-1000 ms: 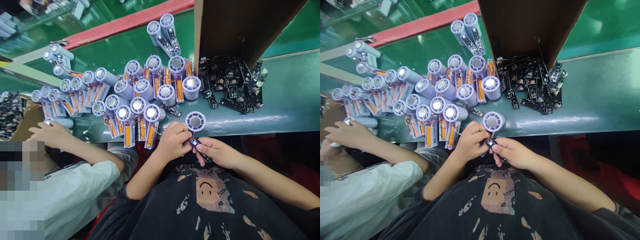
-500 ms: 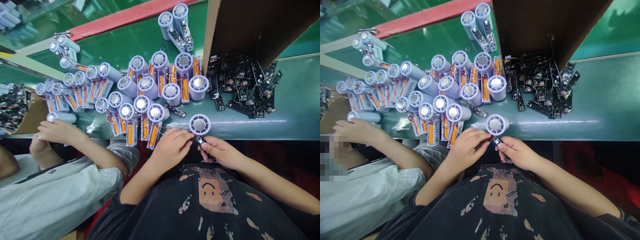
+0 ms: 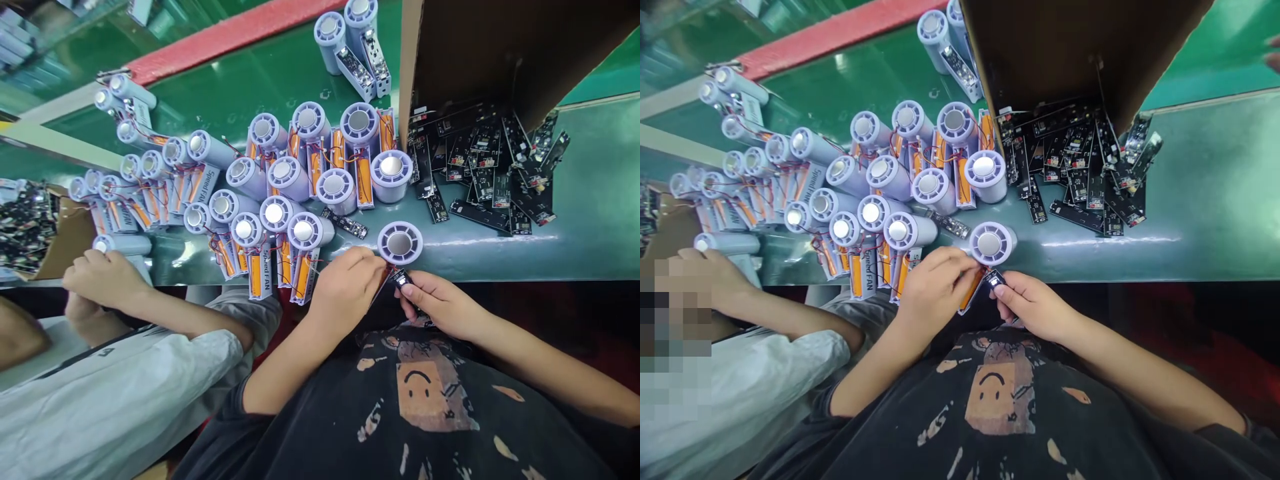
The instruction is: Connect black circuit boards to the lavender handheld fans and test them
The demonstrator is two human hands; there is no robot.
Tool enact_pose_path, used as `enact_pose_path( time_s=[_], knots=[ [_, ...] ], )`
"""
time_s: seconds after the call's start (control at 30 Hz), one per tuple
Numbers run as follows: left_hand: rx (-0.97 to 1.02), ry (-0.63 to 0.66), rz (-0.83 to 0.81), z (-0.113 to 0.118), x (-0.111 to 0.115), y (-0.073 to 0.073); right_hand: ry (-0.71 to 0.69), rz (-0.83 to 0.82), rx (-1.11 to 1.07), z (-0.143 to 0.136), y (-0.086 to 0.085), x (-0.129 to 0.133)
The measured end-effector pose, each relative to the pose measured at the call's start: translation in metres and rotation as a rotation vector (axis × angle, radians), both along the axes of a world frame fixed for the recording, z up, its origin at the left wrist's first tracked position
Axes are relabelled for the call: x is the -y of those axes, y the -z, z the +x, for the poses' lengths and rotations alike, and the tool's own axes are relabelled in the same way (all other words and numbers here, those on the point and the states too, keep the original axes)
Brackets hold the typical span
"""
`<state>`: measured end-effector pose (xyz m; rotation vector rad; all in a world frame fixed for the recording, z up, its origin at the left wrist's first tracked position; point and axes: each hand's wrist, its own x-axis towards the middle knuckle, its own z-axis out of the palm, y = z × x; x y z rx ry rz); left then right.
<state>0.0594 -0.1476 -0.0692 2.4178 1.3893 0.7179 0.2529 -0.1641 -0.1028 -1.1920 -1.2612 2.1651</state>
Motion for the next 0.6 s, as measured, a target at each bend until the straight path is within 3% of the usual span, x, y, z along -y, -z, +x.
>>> enact_pose_path(
  time_s=[0.13,0.3,0.47,0.6],
  knots=[
    [0.004,-0.118,-0.213,0.004,-0.014,-0.002,0.045,0.056,-0.008,-0.001,-0.001,0.0],
    [0.135,-0.229,-0.442,0.01,-0.021,-0.003,0.073,0.011,0.014,-0.003,-0.008,-0.002],
    [0.047,-0.23,-0.313,0.013,-0.01,0.0,0.087,0.047,0.047,-0.002,-0.011,-0.003],
    [-0.123,-0.038,-0.009,0.003,0.005,0.005,0.101,0.066,0.043,-0.002,-0.011,-0.004]
  ],
)
